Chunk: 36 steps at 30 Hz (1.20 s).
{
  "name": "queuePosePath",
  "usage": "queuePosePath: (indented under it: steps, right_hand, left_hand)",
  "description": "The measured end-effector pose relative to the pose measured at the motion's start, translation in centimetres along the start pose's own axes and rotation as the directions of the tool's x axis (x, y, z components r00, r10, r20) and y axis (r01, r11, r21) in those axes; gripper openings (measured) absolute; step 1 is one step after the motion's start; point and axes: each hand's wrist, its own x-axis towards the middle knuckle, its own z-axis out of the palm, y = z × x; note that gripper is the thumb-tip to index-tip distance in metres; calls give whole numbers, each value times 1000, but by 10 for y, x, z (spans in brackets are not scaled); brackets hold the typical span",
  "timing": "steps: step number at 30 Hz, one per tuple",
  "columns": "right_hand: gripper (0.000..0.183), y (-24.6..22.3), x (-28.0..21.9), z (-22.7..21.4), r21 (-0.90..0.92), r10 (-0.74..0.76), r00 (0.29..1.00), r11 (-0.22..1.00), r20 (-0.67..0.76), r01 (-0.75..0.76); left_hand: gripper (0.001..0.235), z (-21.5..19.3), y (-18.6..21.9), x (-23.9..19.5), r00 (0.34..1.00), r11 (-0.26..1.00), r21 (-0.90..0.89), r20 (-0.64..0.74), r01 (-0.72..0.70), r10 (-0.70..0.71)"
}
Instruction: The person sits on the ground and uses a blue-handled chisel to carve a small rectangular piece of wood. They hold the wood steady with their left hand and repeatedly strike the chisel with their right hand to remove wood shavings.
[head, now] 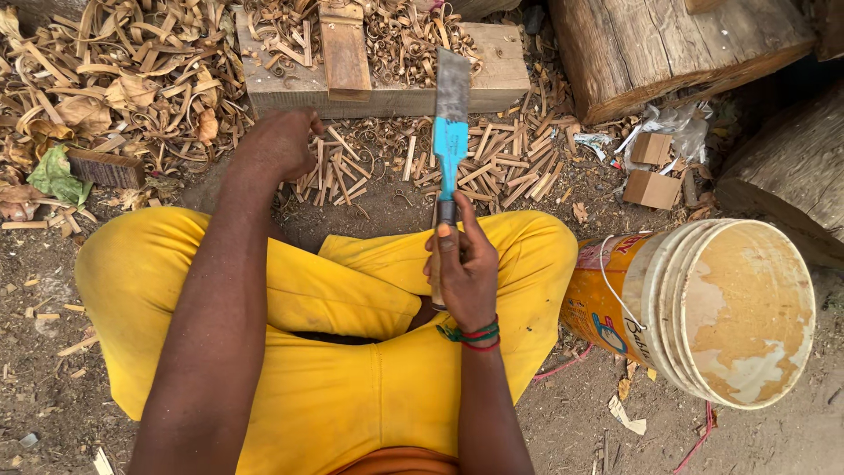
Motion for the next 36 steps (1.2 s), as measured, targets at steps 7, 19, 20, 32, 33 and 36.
queuePosePath:
  steps: [7, 19, 20, 32, 33, 36]
  right_hand:
    - [58, -13, 6, -82, -221, -169, 969, 967, -178, 128]
    - [73, 15, 28, -125, 10, -232, 950, 971, -209, 239]
    - [74, 15, 29, -126, 18, -219, 954, 974, -205, 227]
    - [83, 7, 37, -134, 139, -138, 976, 977, -170, 162]
    - [83, 7, 36, -135, 139, -138, 975, 977, -173, 163]
    - [83, 6, 36, -132, 142, -131, 974, 977, -186, 159]
  left_hand:
    - [51, -6, 5, -3, 996, 995, -31, 1, 92, -92]
    - [21, 31, 48, -20, 974, 971, 149, 158, -188, 164]
    - [21, 41, 56, -21, 960, 961, 125, 166, -248, 226]
    - [22, 71, 104, -11, 930, 943, -60, 158, -327, 333]
    - [22, 77, 111, -6, 937, 954, -62, 180, -294, 300]
    - [19, 102, 134, 19, 925, 928, -43, 72, -370, 372]
